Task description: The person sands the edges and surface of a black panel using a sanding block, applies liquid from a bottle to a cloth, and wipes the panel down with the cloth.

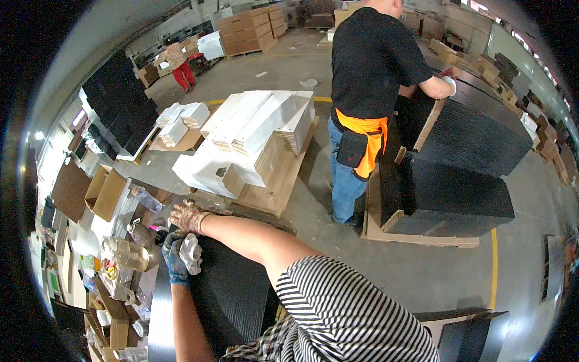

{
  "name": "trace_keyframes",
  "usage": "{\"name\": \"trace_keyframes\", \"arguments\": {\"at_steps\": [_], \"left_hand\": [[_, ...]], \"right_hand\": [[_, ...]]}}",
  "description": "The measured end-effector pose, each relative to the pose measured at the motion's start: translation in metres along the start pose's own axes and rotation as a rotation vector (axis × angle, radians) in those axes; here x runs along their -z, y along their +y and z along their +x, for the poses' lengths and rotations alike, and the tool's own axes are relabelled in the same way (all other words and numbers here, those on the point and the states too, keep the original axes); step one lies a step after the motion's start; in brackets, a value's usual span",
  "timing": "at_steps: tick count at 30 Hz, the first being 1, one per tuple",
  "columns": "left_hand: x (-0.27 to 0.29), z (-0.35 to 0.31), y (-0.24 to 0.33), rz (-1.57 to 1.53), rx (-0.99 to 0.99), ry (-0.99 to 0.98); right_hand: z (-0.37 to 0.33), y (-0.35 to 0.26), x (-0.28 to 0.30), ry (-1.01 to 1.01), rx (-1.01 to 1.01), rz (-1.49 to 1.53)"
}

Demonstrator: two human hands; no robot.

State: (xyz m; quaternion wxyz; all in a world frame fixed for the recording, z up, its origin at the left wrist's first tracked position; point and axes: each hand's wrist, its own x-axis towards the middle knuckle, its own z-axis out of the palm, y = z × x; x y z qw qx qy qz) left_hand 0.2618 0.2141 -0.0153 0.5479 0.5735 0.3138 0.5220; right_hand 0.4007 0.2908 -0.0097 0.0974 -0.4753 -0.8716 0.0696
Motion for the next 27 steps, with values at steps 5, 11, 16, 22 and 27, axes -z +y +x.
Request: {"name": "trace_keyframes", "arguments": {"at_steps": [5,11,16,22,27], "left_hand": [[-0.005,-0.038,0.019,0.088,0.052,-0.111],[-0.002,-0.085,0.048,0.243,0.132,-0.118],[-0.015,-0.088,0.047,0.221,0.225,-0.203],[-0.015,-0.082,0.058,0.223,0.212,-0.25],[-0.019,-0.087,0.036,0.165,0.12,-0.269]], "right_hand": [[-0.017,-0.002,0.0,0.085,-0.039,0.017],[-0.021,-0.025,0.016,0.102,0.016,-0.046],[-0.034,-0.01,0.013,0.097,0.227,-0.083],[-0.019,-0.019,0.003,0.217,0.229,-0.125],[-0.023,-0.021,0.012,0.284,0.274,-0.152]]}}
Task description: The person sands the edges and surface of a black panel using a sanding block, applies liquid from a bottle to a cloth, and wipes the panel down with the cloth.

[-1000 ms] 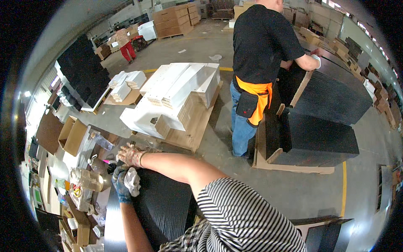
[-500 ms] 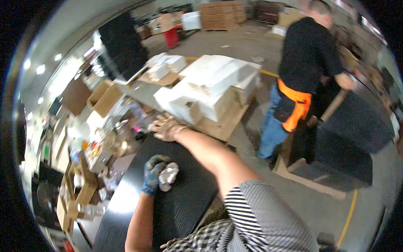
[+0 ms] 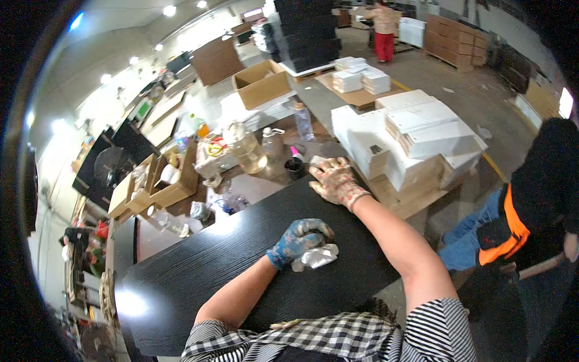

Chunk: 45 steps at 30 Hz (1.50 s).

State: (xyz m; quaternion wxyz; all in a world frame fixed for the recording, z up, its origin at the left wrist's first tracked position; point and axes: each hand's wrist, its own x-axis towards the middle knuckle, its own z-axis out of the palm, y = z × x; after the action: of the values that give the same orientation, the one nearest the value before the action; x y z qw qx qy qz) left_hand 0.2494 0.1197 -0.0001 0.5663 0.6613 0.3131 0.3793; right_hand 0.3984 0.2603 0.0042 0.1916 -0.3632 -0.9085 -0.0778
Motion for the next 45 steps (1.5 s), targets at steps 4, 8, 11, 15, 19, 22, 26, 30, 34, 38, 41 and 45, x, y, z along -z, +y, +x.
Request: {"name": "trace_keyframes", "arguments": {"at_steps": [4,8,11,15,19,22,26,30,34,38,41,45], "left_hand": [[-0.004,-0.001,0.008,-0.102,0.074,0.06],[0.0,-0.004,0.011,0.051,-0.004,0.057],[-0.001,-0.003,0.013,0.072,0.009,0.013],[0.001,-0.006,0.016,0.044,-0.018,0.014],[0.002,-0.006,0.021,0.042,-0.013,0.021],[0.0,-0.004,0.022,0.018,0.013,0.01],[0.0,-0.007,0.019,-0.001,0.007,-0.016],[-0.001,-0.01,0.02,-0.067,0.015,-0.021],[-0.001,-0.006,0.016,-0.096,-0.011,-0.026],[0.003,-0.012,0.024,-0.08,0.032,-0.013],[0.003,-0.011,0.021,-0.091,0.051,-0.012],[-0.001,-0.001,0.016,-0.036,0.001,-0.04]], "right_hand": [[0.003,0.003,-0.008,0.0,0.221,0.125],[0.011,-0.003,0.001,0.026,0.298,0.212],[0.013,0.002,0.0,0.051,0.201,0.21],[0.034,0.034,-0.017,-0.09,0.192,-0.284],[0.058,0.129,-0.033,-0.118,-0.374,0.483],[0.071,0.155,-0.048,-0.33,-0.338,0.42],[0.1,0.136,-0.069,-0.469,-0.274,0.326],[0.12,0.134,-0.11,-0.543,-0.338,0.124],[0.109,0.159,-0.118,-0.586,-0.337,0.025],[0.1,0.149,-0.045,-0.274,-0.332,0.662],[0.064,0.088,0.021,-0.296,-0.183,0.886],[0.048,0.013,0.035,-0.233,0.078,0.194]]}}
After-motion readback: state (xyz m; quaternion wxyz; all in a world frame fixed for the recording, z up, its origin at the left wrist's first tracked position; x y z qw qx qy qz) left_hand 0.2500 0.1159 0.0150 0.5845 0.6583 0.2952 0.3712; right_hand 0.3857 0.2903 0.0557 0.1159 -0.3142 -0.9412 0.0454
